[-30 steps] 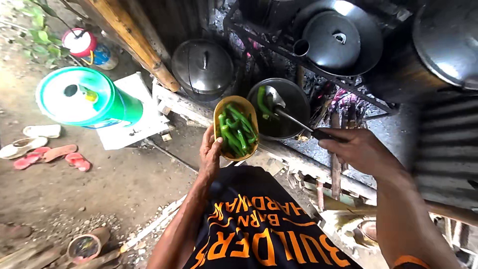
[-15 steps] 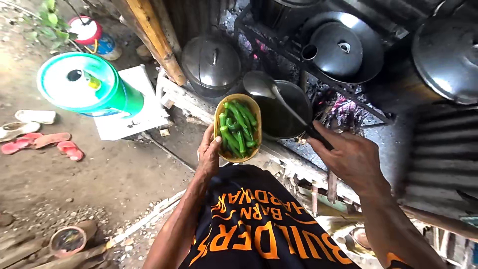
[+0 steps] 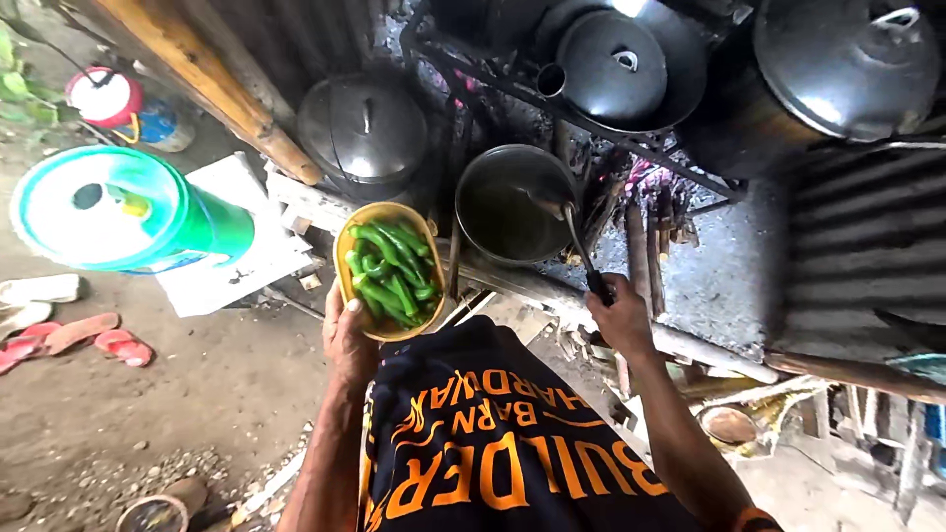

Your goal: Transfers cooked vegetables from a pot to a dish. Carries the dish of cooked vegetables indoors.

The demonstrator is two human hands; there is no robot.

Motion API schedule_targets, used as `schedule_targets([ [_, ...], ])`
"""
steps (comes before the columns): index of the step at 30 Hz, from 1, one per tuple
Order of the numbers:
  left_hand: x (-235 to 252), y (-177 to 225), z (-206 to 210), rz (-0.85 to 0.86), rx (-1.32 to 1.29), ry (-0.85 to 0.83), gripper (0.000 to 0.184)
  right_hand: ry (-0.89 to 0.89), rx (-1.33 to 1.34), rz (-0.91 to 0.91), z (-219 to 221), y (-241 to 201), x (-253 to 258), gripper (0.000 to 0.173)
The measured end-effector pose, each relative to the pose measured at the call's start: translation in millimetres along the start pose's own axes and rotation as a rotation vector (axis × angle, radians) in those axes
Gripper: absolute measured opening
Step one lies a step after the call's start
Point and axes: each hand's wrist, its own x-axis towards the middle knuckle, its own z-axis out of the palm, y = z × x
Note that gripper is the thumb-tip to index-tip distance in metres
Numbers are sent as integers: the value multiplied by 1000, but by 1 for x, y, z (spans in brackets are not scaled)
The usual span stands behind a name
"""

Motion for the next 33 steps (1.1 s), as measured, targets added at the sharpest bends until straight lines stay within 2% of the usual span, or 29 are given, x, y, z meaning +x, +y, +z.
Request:
schedule_targets([
  [4,-2,5,-5,4,14,40,65,147,-50,-124,17,10,-2,41],
  [9,-6,7,-6,9,-11,63,62,156,-104,-175,13,6,4,43],
  [12,-12,8,-4,-5,-22,87,60,3,-208,-92,7,-1,7,45],
  [15,-18,10,1,-18,-39,140,57,96,-192,-147,12,-9,2,46],
  [18,-29,13,-5,-22,-75,153,56,-61,-254,-108,5,-24,6,46],
  [21,-48,19,-12,-24,-89,199,53,-23,-214,-156,3,-31,8,47],
  [28,-104,24,-49,25,-54,365,55,-286,-237,-150,-27,-58,45,52],
  [30,-106,22,-60,17,-77,357,56,-320,-314,-169,-33,-67,61,49],
  [33,-90,22,-76,-16,-102,305,59,-352,-520,-220,-34,-89,85,33],
])
